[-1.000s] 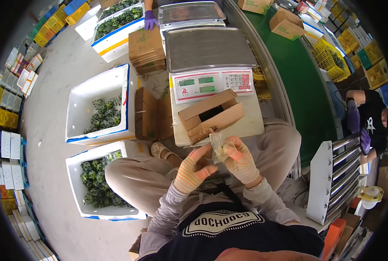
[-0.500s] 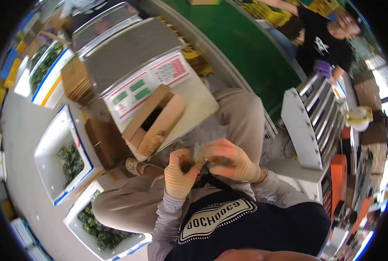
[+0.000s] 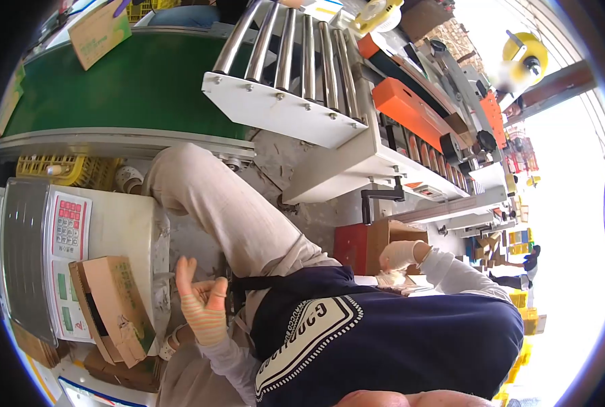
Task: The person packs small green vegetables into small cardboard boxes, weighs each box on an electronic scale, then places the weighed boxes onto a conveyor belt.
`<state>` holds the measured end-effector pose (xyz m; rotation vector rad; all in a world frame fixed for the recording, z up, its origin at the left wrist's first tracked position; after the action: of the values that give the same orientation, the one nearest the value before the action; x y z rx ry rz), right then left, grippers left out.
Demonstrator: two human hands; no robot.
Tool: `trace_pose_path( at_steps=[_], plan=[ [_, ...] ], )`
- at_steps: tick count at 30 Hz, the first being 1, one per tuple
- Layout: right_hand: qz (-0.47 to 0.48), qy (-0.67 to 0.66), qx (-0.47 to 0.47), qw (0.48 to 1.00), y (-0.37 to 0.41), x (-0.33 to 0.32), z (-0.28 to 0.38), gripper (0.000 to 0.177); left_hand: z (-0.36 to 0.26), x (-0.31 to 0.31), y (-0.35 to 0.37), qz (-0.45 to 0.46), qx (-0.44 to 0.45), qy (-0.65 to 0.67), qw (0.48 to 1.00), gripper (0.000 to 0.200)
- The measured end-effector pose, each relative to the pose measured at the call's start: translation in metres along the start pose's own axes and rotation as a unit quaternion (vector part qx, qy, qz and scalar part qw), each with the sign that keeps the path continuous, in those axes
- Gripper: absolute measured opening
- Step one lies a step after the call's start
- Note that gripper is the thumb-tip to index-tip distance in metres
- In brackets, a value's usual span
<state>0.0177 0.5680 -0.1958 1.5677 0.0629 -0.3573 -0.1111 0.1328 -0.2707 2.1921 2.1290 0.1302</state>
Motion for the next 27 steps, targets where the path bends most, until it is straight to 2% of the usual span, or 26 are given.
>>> trace_pose_path(
  at_steps=[1,2,4,5,6,7,8,9,10,11,13,14,16,17,18,20,21,23,24,26,27],
  plan=[
    [0.040,-0.074,0.123,0.989,0.002,0.019,-0.023,0.023,0.003,-0.001,-0.002,0.009,0.001,0.000,1.000,0.077],
    [0.081,-0.146,0.242,0.956,0.004,0.039,-0.045,0.023,0.005,-0.004,-0.003,0.000,0.014,-0.015,1.000,0.076],
    [-0.030,-0.035,0.219,0.975,-0.027,0.094,-0.134,0.022,0.008,-0.005,-0.003,-0.009,0.030,-0.030,0.999,0.075],
    [-0.031,-0.037,0.218,0.975,-0.039,0.109,-0.160,0.022,0.009,-0.004,-0.002,-0.010,0.019,-0.037,0.999,0.075],
    [-0.221,-0.314,0.236,0.893,-0.047,0.122,-0.181,0.023,0.010,-0.004,-0.001,-0.010,0.006,-0.045,0.999,0.075],
    [-0.384,-0.553,0.227,0.704,-0.057,0.131,-0.195,0.024,0.010,-0.002,0.000,-0.010,0.005,-0.049,0.999,0.075],
    [-0.381,-0.555,0.226,0.704,-0.072,0.135,-0.202,0.024,0.011,0.001,0.001,-0.010,0.000,-0.045,0.999,0.072],
    [-0.345,-0.748,0.135,0.551,-0.089,0.137,-0.205,0.042,0.011,0.003,0.001,-0.009,-0.005,-0.040,0.999,0.070],
    [-0.284,-0.888,0.035,0.359,-0.105,0.137,-0.209,0.061,0.009,0.004,0.002,-0.010,-0.004,-0.044,0.999,0.070],
    [-0.281,-0.890,0.033,0.358,-0.120,0.134,-0.214,0.061,0.007,0.005,0.002,-0.008,-0.009,-0.056,0.998,0.070],
    [-0.178,-0.925,-0.032,0.334,-0.143,0.125,-0.215,0.076,0.006,0.004,0.003,-0.005,-0.012,-0.072,0.997,0.069],
    [-0.177,-0.927,-0.034,0.330,-0.146,0.128,-0.216,0.076,0.008,0.003,0.003,-0.005,-0.009,-0.085,0.996,0.069],
    [-0.225,-0.906,-0.007,0.358,-0.132,0.124,-0.208,0.082,0.008,0.003,0.002,-0.003,-0.004,-0.097,0.995,0.069],
    [-0.294,-0.860,0.075,0.411,-0.115,0.111,-0.188,0.081,0.008,0.004,0.002,-0.006,-0.002,-0.104,0.995,0.069],
    [-0.294,-0.860,0.075,0.409,-0.104,0.105,-0.184,0.081,0.008,0.004,0.002,-0.009,0.000,-0.111,0.994,0.069],
    [-0.277,-0.846,0.050,0.452,-0.097,0.097,-0.179,0.075,0.006,0.006,0.002,-0.008,-0.001,-0.111,0.994,0.069],
    [-0.276,-0.848,0.049,0.451,-0.105,0.101,-0.188,0.075,0.004,0.006,0.002,-0.008,-0.003,-0.110,0.994,0.068],
    [-0.339,-0.833,0.131,0.418,-0.122,0.115,-0.223,0.065,0.009,0.003,0.002,-0.011,0.001,-0.107,0.994,0.068],
    [-0.340,-0.833,0.130,0.417,-0.128,0.129,-0.249,0.065,0.011,0.002,0.002,-0.014,0.003,-0.103,0.995,0.068],
    [-0.399,-0.591,0.069,0.698,-0.131,0.150,-0.288,0.056,0.012,-0.001,0.002,-0.018,0.004,-0.111,0.994,0.067],
    [-0.389,-0.721,0.136,0.557,-0.102,0.125,-0.246,0.045,0.013,-0.001,0.003,-0.023,0.002,-0.120,0.993,0.067]
  ],
)
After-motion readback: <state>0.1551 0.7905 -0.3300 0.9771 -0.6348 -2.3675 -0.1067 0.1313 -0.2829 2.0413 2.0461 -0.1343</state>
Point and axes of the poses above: each hand's wrist, its own y-axis away from the middle knuckle, its own x-axis out of the palm, z = x × y, the point moved 1 cm from there along -y, towards the middle knuckle, and after that the axes turned 13 degrees about -y, right-handed, at the moved point
